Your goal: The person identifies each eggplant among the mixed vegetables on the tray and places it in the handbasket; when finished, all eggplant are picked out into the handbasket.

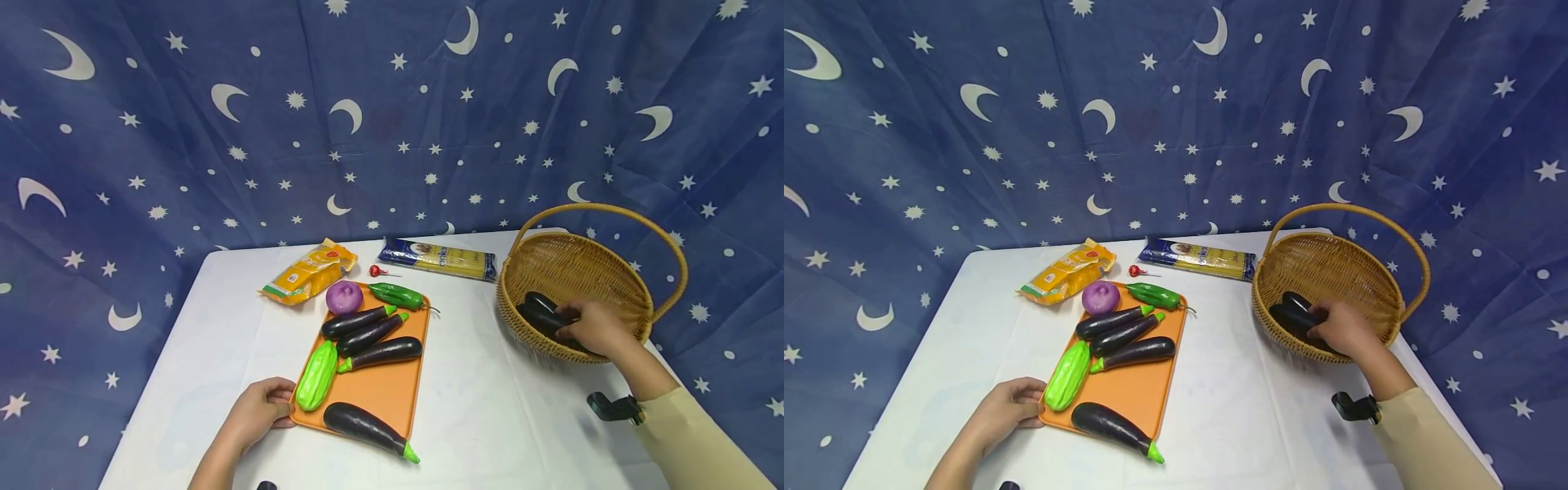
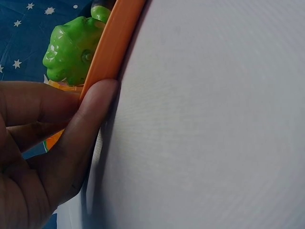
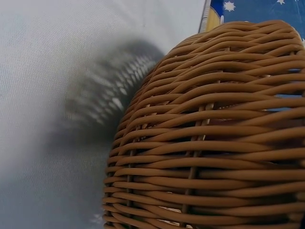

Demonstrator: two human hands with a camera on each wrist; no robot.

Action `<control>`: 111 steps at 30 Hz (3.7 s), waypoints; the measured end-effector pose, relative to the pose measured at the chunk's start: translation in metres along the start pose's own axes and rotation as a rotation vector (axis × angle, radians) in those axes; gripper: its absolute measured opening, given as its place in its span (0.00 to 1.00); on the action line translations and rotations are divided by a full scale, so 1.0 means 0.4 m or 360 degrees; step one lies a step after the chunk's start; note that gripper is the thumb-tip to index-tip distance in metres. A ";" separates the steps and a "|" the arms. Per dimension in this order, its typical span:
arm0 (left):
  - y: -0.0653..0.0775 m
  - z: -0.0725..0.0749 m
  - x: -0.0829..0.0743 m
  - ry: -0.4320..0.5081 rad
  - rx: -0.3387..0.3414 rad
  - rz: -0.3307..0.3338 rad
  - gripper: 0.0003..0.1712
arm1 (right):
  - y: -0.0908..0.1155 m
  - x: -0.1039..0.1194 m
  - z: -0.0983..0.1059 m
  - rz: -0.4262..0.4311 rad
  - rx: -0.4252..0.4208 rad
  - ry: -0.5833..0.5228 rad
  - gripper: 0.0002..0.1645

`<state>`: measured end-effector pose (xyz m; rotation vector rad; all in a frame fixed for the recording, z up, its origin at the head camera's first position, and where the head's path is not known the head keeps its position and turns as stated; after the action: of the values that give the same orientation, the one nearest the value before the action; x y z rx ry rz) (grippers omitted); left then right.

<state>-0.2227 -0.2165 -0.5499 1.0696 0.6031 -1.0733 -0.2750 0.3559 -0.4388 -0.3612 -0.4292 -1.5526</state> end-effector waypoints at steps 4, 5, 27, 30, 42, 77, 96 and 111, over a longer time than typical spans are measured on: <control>-0.001 0.000 0.002 0.0006 0.0001 0.0007 0.20 | -0.003 0.005 -0.008 0.0008 0.0058 0.0002 0.24; -0.001 0.001 0.002 0.0010 -0.0001 0.0010 0.20 | -0.005 0.004 -0.011 0.0004 0.0074 0.0007 0.24; -0.002 -0.001 0.004 0.0007 0.0003 0.0028 0.20 | -0.006 -0.012 0.024 -0.0073 0.0049 -0.0026 0.29; -0.003 -0.002 0.004 0.0002 0.0004 0.0032 0.20 | -0.003 -0.003 0.039 -0.0089 0.0017 -0.0070 0.32; -0.002 -0.001 0.004 -0.0010 -0.0002 0.0028 0.20 | 0.004 0.056 0.080 -0.0115 -0.0120 -0.0124 0.37; 0.000 0.002 0.004 0.0044 -0.0020 -0.0006 0.21 | 0.022 0.320 0.057 0.0115 -0.0289 -0.0311 0.31; 0.002 0.003 -0.001 0.0014 -0.0026 -0.0018 0.21 | -0.007 0.434 -0.047 0.0186 -0.0134 -0.0412 0.30; 0.004 0.004 0.001 0.0026 -0.0027 -0.0018 0.21 | -0.003 0.516 -0.127 0.0332 -0.0044 -0.0469 0.29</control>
<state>-0.2213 -0.2178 -0.5490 1.0623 0.6314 -1.0684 -0.2802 0.1506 -0.3841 -0.6405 -0.5794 -1.3067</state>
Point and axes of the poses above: each hand's wrist, its own y-axis away from the middle knuckle, its own z-axis out of the back of the hand, x = y × z, the point moved 10 cm from there along -y, towards the middle knuckle, and after that the axes turned 5 degrees about -x, right-handed, at the moved point
